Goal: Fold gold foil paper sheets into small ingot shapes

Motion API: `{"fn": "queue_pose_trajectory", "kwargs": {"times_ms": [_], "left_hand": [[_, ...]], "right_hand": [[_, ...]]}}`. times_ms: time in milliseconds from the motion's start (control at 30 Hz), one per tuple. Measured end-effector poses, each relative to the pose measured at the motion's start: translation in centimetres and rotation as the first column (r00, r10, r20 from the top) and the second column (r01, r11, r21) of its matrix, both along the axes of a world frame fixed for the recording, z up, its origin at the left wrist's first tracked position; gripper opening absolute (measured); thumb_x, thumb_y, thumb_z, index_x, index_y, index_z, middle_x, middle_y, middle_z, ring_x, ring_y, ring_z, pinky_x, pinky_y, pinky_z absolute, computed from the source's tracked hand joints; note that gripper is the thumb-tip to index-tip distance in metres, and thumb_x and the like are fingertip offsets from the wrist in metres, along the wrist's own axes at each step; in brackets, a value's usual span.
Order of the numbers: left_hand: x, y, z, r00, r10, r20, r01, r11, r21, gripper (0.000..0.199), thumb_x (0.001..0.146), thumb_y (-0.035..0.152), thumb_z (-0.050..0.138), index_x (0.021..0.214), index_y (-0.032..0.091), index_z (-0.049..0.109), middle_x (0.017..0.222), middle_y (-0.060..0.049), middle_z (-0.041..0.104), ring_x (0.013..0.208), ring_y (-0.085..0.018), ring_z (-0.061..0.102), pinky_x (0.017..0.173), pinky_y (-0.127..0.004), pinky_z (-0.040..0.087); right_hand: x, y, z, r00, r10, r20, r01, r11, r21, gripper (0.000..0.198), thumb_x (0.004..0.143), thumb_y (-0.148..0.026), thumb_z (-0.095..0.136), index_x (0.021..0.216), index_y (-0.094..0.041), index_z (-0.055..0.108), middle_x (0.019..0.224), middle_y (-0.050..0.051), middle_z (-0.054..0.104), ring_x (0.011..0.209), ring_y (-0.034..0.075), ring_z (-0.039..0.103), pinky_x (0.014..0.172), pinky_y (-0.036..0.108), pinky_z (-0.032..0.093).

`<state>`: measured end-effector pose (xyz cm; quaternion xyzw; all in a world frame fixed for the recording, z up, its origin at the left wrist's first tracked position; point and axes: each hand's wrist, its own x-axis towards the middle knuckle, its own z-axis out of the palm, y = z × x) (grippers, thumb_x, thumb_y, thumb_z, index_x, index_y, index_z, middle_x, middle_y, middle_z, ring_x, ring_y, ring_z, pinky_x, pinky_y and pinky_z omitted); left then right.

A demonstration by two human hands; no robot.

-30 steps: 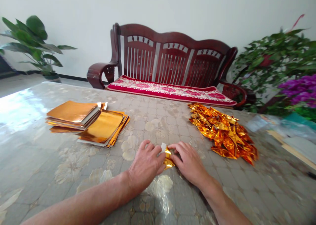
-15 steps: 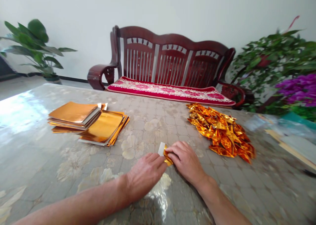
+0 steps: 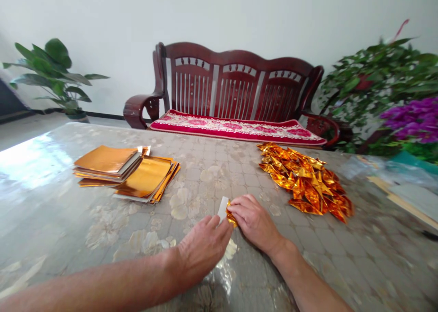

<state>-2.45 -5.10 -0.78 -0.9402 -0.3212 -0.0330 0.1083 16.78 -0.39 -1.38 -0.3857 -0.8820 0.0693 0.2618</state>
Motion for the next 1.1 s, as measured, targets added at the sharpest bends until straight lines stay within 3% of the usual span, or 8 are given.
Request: {"fn": "queue_pose_trajectory", "kwargs": {"times_ms": [200,433,633,800,1100], "left_hand": [[-0.5,0.4,-0.1,1.0,0.012,0.025,-0.013,1.0,0.023,0.013,0.092,0.013,0.053,0.104,0.014,0.058,0.096,-0.006,0.06,0.085,-0.022,0.051,0.068,-0.036,0.04],[-3.1,2.2,0.4,1.0,-0.009,0.022,0.008,1.0,0.015,0.01,0.095,0.018,0.053,0.102,0.015,0.059,0.093,-0.006,0.061,0.085,-0.022,0.052,0.071,-0.036,0.041],[-2.5,-0.1,-0.6,0.986,0.151,0.068,-0.149,0.988,-0.032,0.024,0.092,0.015,0.055,0.116,0.014,0.055,0.111,-0.01,0.062,0.095,-0.024,0.055,0.078,-0.036,0.044],[-1.7,-1.3,-0.7,0.977,0.175,0.121,-0.167,0.983,-0.076,0.033,0.091,0.014,0.05,0.125,0.015,0.052,0.12,-0.012,0.059,0.104,-0.025,0.054,0.085,-0.039,0.044],[-1.8,-1.5,-0.3,0.977,0.195,0.08,-0.192,0.98,-0.047,0.019,0.088,0.008,0.047,0.103,0.015,0.057,0.096,-0.009,0.058,0.089,-0.026,0.053,0.076,-0.041,0.045]], "right_hand": [[-0.1,-0.4,0.5,0.998,0.004,0.062,-0.006,1.0,0.028,0.02,0.093,-0.01,0.051,0.102,-0.018,0.067,0.103,0.007,0.066,0.102,0.022,0.053,0.091,0.038,0.046],[-0.8,-1.2,1.2,0.973,-0.07,0.22,0.06,0.997,0.051,0.014,0.094,-0.02,0.056,0.085,-0.02,0.067,0.084,0.005,0.062,0.088,0.021,0.051,0.078,0.035,0.042],[-0.7,-1.1,1.2,0.98,-0.025,0.196,0.02,0.999,0.027,0.011,0.093,-0.022,0.06,0.099,-0.023,0.07,0.086,0.003,0.061,0.089,0.02,0.052,0.078,0.033,0.041],[-0.7,-0.9,1.0,0.991,0.003,0.134,-0.004,1.0,0.011,0.013,0.093,-0.021,0.06,0.102,-0.023,0.07,0.092,0.005,0.063,0.092,0.021,0.053,0.082,0.036,0.043],[-0.4,-0.9,1.0,0.991,0.049,0.127,-0.051,0.999,0.018,0.019,0.094,-0.021,0.058,0.111,-0.025,0.067,0.092,0.005,0.066,0.09,0.021,0.056,0.08,0.036,0.044]]}}
